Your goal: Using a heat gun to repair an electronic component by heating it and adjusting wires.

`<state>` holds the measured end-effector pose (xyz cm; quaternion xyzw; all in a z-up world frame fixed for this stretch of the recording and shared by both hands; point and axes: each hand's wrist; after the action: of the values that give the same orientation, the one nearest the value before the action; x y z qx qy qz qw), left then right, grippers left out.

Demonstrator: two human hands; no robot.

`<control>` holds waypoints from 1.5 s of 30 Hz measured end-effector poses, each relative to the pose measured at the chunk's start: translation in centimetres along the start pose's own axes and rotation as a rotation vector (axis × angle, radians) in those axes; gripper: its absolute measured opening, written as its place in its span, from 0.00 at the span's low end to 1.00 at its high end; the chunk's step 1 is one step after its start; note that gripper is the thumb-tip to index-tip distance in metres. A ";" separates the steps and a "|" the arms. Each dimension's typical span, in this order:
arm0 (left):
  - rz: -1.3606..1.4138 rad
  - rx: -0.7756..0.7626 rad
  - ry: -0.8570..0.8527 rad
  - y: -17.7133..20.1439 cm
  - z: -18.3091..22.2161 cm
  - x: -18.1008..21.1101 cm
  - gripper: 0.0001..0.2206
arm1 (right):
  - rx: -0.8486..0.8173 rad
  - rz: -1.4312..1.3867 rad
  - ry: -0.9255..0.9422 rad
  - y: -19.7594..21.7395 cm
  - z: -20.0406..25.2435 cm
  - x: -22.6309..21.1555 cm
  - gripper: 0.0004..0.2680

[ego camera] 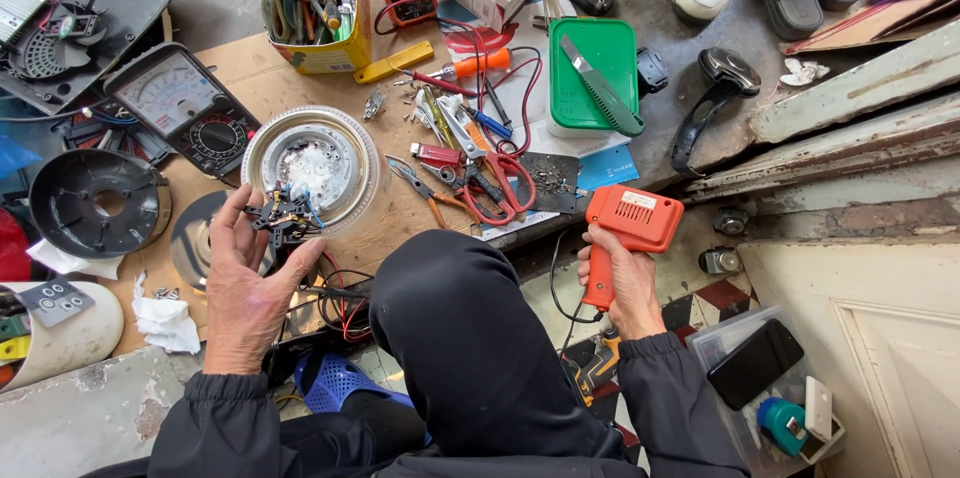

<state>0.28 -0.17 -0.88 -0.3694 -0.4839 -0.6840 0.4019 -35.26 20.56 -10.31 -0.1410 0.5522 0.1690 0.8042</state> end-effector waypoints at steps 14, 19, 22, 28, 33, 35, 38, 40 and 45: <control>-0.017 0.014 0.009 0.0 0.3 0.6 0.45 | 0.017 -0.067 -0.036 0.4 -1.6 2.8 0.13; -0.021 0.017 0.007 0.0 0.3 0.6 0.45 | 0.031 -0.085 -0.044 0.4 -1.3 2.0 0.13; -0.013 0.017 0.011 0.0 0.2 0.5 0.45 | 0.040 -0.086 -0.030 0.1 -1.0 1.4 0.13; -0.015 0.034 0.016 0.1 0.0 0.0 0.41 | 0.031 -0.093 -0.021 0.1 -1.0 1.6 0.13; -0.023 0.038 0.016 0.2 -0.2 -0.6 0.39 | 0.027 -0.073 -0.020 0.1 -0.8 2.2 0.13; -0.023 0.038 0.016 0.1 -0.2 -0.5 0.39 | 0.025 -0.074 -0.025 0.1 -0.9 2.4 0.13; -0.023 0.043 0.016 0.1 -0.1 -0.4 0.39 | 0.021 -0.069 -0.023 0.0 -1.0 2.5 0.13; -0.023 0.044 0.016 0.1 -0.1 -0.4 0.39 | 0.024 -0.062 -0.017 0.0 -1.1 2.6 0.13; -0.026 0.045 0.020 0.1 -0.2 -0.5 0.39 | 0.045 -0.071 -0.002 0.3 -1.9 3.2 0.13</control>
<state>0.57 -0.31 -1.34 -0.3469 -0.4999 -0.6819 0.4060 -35.90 20.46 -14.00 -0.1422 0.5495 0.1281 0.8133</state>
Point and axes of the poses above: each hand's wrist, its own z-axis away from the middle knuckle, its own y-axis out of the back of the hand, x = y × z, and after that the axes turned 15 degrees about y, right-handed
